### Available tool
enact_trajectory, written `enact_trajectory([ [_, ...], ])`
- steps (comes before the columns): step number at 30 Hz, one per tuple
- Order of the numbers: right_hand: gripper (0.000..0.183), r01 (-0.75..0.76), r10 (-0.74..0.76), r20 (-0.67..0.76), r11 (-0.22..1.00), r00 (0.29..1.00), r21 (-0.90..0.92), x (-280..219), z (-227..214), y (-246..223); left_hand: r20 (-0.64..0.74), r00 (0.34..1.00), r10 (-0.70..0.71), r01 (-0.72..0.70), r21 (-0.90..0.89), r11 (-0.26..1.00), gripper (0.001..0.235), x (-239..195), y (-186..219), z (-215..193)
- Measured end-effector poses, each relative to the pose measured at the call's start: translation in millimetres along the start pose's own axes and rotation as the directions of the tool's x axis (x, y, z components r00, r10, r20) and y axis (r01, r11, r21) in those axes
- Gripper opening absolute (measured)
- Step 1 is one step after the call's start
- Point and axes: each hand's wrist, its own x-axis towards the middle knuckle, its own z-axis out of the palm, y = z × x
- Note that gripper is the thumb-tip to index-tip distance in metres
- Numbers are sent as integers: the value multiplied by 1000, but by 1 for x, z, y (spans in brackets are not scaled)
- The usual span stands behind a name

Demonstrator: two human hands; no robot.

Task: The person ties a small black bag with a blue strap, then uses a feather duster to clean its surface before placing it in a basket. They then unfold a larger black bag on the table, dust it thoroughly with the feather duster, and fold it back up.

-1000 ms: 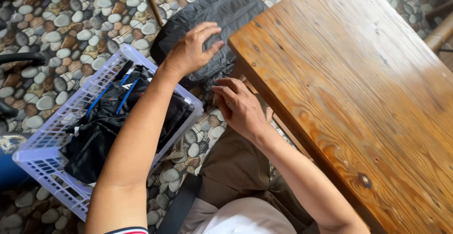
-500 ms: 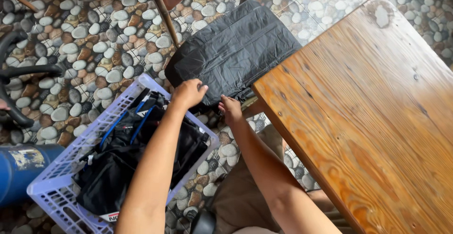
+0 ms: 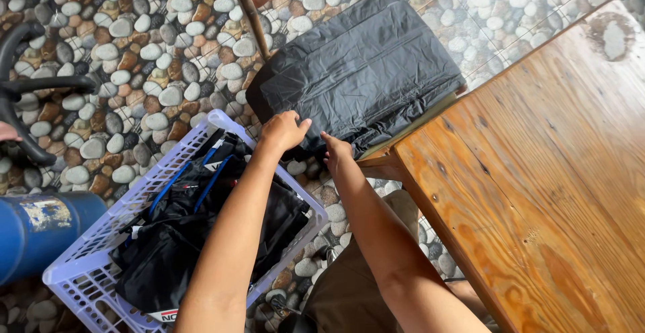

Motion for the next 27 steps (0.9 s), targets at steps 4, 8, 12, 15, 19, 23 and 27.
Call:
enact_trajectory([
  [4, 110, -11, 10, 7, 995, 1000, 96, 39, 10, 10, 4, 1000, -24, 24, 1, 1000, 58, 7, -6, 4],
  [8, 76, -54, 5, 187, 964, 982, 260, 7, 10, -6, -4, 1000, -25, 24, -81, 996, 58, -16, 2, -15],
  [12, 27, -200, -44, 353, 755, 935, 624, 8, 25, -45, -132, 991, -31, -2, -245, 970, 50, -33, 13, -37],
  [15, 23, -238, -97, 390, 651, 916, 721, -36, 19, -98, -258, 955, -149, -12, -532, 847, 58, -79, 41, -83],
  [19, 18, -319, -115, 395, 410, 911, 854, -48, 18, -133, -28, 996, -90, 62, -529, 846, 89, -143, 66, -131],
  [23, 10, -331, -192, 433, 403, 881, 853, -73, 19, -127, 28, 997, 79, -42, -650, 759, 99, -146, 75, -120],
  [27, 10, -371, -308, 551, 483, 776, 793, -96, 30, -105, -344, 938, -33, -309, -879, 362, 92, -125, 102, -86],
])
